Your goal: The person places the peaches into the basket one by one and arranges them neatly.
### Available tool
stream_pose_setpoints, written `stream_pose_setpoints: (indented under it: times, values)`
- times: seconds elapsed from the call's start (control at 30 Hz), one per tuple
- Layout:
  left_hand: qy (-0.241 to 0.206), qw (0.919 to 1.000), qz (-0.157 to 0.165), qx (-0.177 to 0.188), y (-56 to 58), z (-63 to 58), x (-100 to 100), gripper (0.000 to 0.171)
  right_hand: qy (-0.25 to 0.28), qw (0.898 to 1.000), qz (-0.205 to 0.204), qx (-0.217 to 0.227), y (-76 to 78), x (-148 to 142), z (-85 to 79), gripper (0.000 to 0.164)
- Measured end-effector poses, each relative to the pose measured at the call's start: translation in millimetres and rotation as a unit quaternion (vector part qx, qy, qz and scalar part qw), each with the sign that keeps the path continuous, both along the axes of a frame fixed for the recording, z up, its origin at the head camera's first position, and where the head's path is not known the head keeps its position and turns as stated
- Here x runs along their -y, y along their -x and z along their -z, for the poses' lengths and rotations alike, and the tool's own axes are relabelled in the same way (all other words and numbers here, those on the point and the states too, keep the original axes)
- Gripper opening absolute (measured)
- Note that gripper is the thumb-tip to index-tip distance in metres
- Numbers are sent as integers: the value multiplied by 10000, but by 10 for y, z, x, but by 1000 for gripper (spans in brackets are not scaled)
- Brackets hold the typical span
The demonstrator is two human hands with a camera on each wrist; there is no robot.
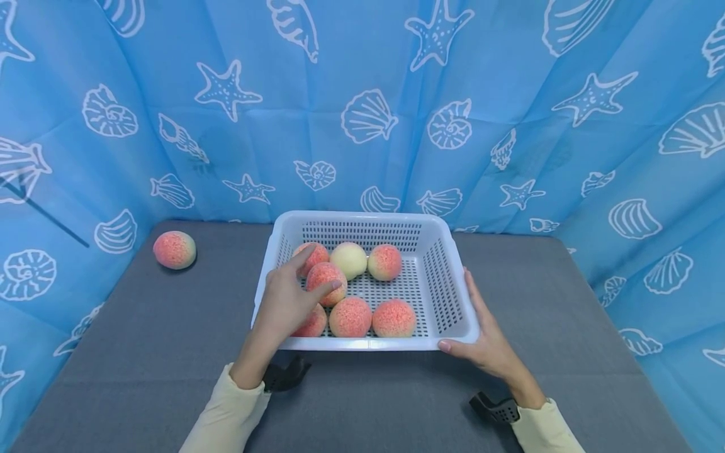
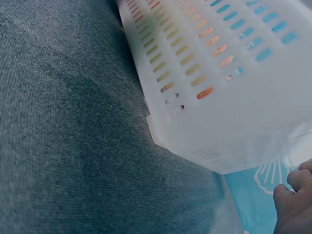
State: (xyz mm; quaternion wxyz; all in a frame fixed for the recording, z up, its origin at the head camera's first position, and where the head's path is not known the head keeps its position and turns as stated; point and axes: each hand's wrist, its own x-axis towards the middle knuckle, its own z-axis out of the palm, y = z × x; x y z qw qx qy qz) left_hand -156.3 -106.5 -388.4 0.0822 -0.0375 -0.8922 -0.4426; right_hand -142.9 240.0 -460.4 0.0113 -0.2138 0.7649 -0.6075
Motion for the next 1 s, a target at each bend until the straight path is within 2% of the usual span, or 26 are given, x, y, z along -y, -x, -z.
stream_pose_setpoints:
  times: [0.23, 0.37, 0.47, 0.63, 0.8, 0.9, 1.0]
  values:
    - [-391, 9988, 188, -241, -135, -178, 46, 85, -17, 10000, 7, -82, 8, -4, -11, 133]
    - [-482, 9975, 262, -453, -147, -204, 102, 84, -62, 10000, 50, -43, 0, -3, -13, 133]
    - [-542, 9969, 160, -549, -143, -226, 202, 81, -84, 9999, 82, 5, -6, 1, -12, 133]
    - [-652, 9940, -284, -830, -145, -295, 511, 75, -22, 10000, 73, 34, -5, 6, -5, 133]
    - [-821, 9849, -1134, -1022, -180, -358, 921, 75, 5, 10000, 54, 23, -2, 7, -4, 133]
    - [-1000, 9767, -1626, -982, -198, -373, 1157, 74, 19, 10000, 41, 29, -2, 7, -6, 133]
    - [-1179, 9710, -1898, -854, -200, -361, 1343, 74, 34, 10000, 25, 23, -2, 5, -3, 133]
